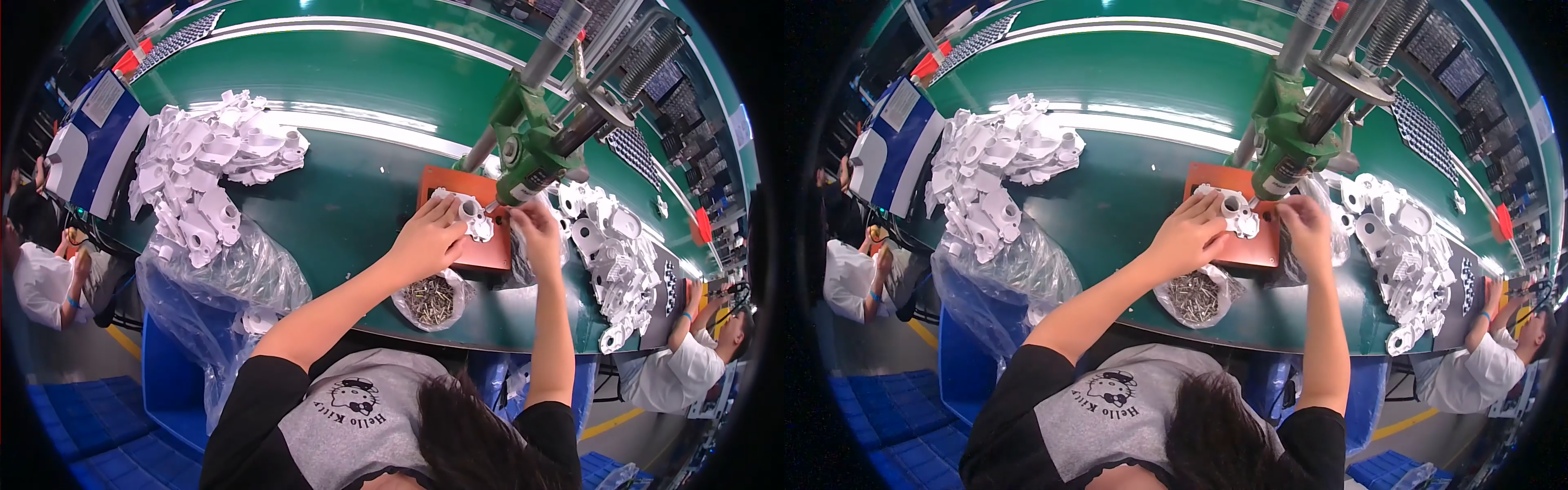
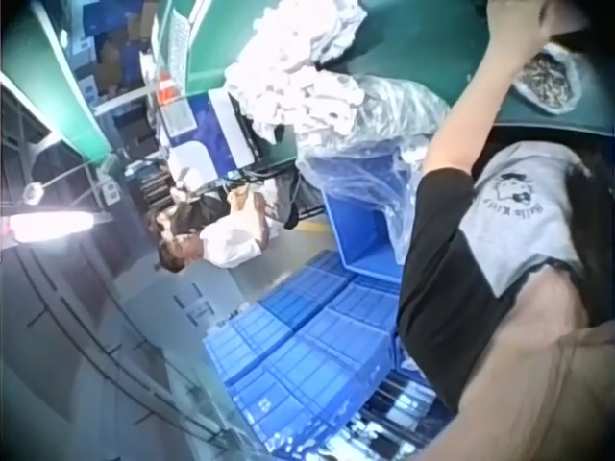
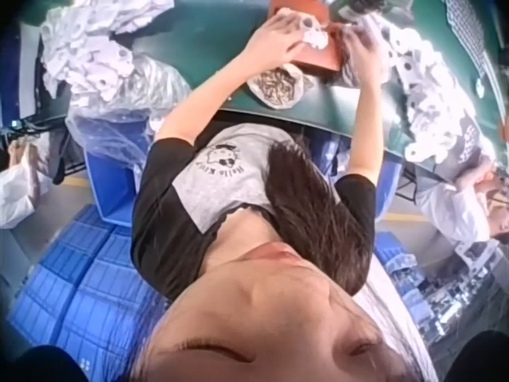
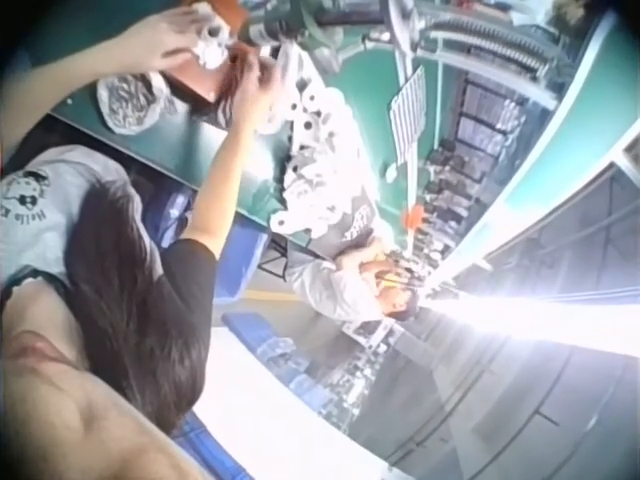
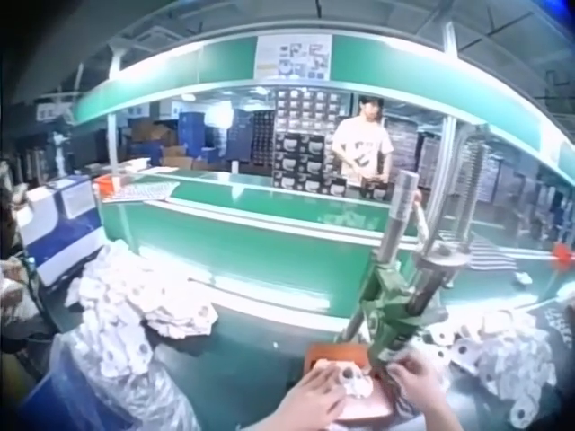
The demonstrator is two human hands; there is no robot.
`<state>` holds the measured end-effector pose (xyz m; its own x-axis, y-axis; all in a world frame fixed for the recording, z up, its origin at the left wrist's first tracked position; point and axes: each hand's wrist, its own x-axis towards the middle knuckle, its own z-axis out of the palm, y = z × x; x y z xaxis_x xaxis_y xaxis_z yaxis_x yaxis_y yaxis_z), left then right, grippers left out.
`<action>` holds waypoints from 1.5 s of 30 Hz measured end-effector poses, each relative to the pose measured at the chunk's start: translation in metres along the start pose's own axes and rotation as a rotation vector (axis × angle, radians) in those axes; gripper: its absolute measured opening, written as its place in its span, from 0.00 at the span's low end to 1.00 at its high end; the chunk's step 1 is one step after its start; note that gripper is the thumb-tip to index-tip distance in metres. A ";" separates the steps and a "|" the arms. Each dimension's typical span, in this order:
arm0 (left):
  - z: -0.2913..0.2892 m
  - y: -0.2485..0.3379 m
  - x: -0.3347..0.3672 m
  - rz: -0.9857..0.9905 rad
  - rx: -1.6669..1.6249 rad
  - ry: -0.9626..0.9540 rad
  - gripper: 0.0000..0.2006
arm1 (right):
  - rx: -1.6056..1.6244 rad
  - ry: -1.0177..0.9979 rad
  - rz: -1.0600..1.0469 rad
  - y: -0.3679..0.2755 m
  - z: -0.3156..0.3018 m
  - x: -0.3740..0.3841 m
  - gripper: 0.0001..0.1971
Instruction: Assembling small white plastic components using a manual press machine and metal rivets.
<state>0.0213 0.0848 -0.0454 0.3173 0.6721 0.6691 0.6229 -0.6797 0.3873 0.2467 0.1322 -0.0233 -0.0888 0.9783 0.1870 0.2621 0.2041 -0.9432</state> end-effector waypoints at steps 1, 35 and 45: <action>-0.001 0.001 -0.001 -0.005 -0.001 0.005 0.08 | 0.104 -0.072 0.047 -0.008 0.011 -0.003 0.04; 0.003 0.000 -0.003 -0.029 0.030 0.033 0.07 | -0.573 -0.346 -0.567 -0.048 0.060 -0.108 0.07; 0.003 0.001 -0.003 -0.036 0.011 0.035 0.06 | -0.644 -0.384 -0.543 -0.040 0.073 -0.127 0.10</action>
<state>0.0236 0.0829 -0.0489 0.2688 0.6853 0.6768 0.6413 -0.6517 0.4051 0.1769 -0.0024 -0.0291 -0.6381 0.6878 0.3461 0.5649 0.7237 -0.3964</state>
